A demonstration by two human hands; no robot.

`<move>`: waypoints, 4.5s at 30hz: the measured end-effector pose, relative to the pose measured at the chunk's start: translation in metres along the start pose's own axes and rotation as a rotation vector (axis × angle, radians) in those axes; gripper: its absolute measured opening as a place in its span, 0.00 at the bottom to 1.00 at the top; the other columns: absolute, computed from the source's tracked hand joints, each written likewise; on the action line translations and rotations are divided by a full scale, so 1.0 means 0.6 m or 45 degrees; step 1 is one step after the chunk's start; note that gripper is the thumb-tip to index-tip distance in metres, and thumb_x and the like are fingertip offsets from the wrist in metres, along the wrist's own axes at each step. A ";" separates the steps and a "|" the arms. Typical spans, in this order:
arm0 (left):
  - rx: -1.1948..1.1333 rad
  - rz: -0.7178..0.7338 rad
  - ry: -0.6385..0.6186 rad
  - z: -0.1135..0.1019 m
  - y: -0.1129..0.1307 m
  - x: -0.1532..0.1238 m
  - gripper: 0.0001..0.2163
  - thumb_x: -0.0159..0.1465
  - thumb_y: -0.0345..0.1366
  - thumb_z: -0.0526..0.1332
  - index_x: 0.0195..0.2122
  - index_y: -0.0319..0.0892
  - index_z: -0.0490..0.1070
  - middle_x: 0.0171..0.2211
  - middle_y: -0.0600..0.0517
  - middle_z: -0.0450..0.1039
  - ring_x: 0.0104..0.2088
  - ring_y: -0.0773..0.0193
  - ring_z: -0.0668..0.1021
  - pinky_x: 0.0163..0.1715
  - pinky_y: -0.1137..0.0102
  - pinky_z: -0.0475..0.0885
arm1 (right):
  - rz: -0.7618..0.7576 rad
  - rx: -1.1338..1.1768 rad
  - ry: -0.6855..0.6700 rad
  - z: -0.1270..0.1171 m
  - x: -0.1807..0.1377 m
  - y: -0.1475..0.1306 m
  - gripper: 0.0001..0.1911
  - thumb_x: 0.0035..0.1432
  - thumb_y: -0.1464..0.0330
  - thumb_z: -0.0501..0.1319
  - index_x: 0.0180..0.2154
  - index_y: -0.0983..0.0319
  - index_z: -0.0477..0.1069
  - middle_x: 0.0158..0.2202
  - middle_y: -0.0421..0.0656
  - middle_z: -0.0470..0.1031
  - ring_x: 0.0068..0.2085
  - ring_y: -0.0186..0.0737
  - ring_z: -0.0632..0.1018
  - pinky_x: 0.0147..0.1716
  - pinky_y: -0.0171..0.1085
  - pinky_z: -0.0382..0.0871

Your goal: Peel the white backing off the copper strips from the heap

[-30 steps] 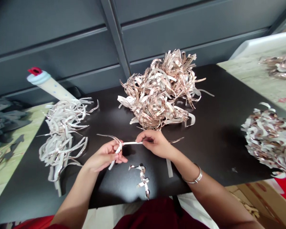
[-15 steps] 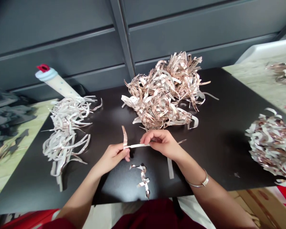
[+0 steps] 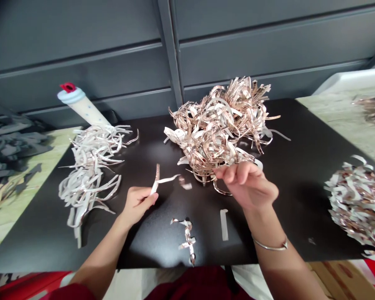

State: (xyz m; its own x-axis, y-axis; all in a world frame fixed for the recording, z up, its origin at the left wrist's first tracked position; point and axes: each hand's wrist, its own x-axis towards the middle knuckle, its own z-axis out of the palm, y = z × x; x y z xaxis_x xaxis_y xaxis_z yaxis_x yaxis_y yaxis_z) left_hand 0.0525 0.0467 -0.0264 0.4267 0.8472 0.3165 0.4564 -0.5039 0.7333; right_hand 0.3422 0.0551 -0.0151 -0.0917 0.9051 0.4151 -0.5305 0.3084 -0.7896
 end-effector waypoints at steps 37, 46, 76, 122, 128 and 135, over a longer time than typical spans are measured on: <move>-0.339 -0.466 -0.210 0.071 0.028 -0.016 0.19 0.62 0.29 0.55 0.54 0.41 0.65 0.34 0.50 0.80 0.30 0.63 0.83 0.31 0.72 0.78 | -0.169 -1.436 -0.260 0.102 -0.048 0.113 0.06 0.58 0.75 0.57 0.36 0.60 0.70 0.37 0.46 0.70 0.40 0.42 0.72 0.40 0.41 0.69; -0.413 -0.481 -0.160 0.062 0.025 -0.013 0.16 0.60 0.30 0.59 0.50 0.37 0.68 0.26 0.52 0.78 0.25 0.64 0.81 0.28 0.73 0.77 | -0.194 -1.181 -0.290 0.098 -0.049 0.115 0.06 0.61 0.69 0.59 0.40 0.60 0.71 0.36 0.45 0.74 0.39 0.40 0.74 0.39 0.40 0.72; -0.237 0.034 0.393 0.024 0.024 -0.008 0.13 0.65 0.38 0.51 0.27 0.39 0.71 0.25 0.48 0.72 0.26 0.65 0.73 0.26 0.70 0.68 | 0.444 -0.418 -0.062 0.101 -0.038 0.075 0.15 0.56 0.60 0.61 0.23 0.63 0.70 0.21 0.39 0.68 0.24 0.33 0.68 0.24 0.33 0.62; 0.017 -0.198 -0.120 0.071 0.038 -0.005 0.14 0.59 0.29 0.55 0.16 0.38 0.69 0.13 0.56 0.63 0.15 0.73 0.64 0.18 0.76 0.56 | 0.055 -1.692 -0.888 0.087 -0.041 0.083 0.11 0.62 0.76 0.53 0.28 0.66 0.69 0.23 0.39 0.65 0.24 0.31 0.67 0.25 0.32 0.53; -0.025 -0.259 -0.189 0.073 0.037 -0.007 0.14 0.58 0.27 0.54 0.17 0.38 0.70 0.13 0.55 0.66 0.15 0.73 0.66 0.19 0.77 0.60 | -0.016 -1.819 -0.885 0.094 -0.049 0.090 0.10 0.57 0.79 0.56 0.24 0.66 0.68 0.21 0.39 0.65 0.22 0.30 0.64 0.23 0.33 0.51; -0.199 -0.373 -0.153 0.072 0.038 -0.007 0.13 0.59 0.31 0.55 0.20 0.38 0.73 0.13 0.55 0.67 0.13 0.72 0.69 0.16 0.77 0.61 | 0.012 -1.551 -0.695 0.091 -0.044 0.085 0.12 0.58 0.78 0.55 0.23 0.65 0.68 0.21 0.37 0.64 0.23 0.29 0.66 0.24 0.30 0.54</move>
State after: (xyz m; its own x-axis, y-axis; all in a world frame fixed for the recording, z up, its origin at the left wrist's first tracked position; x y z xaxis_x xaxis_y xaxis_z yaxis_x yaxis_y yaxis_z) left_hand 0.0948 0.0245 -0.0371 0.3887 0.9213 0.0127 0.4523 -0.2029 0.8685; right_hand 0.2716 0.0307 -0.0416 -0.5662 0.7645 0.3082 0.5320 0.6245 -0.5718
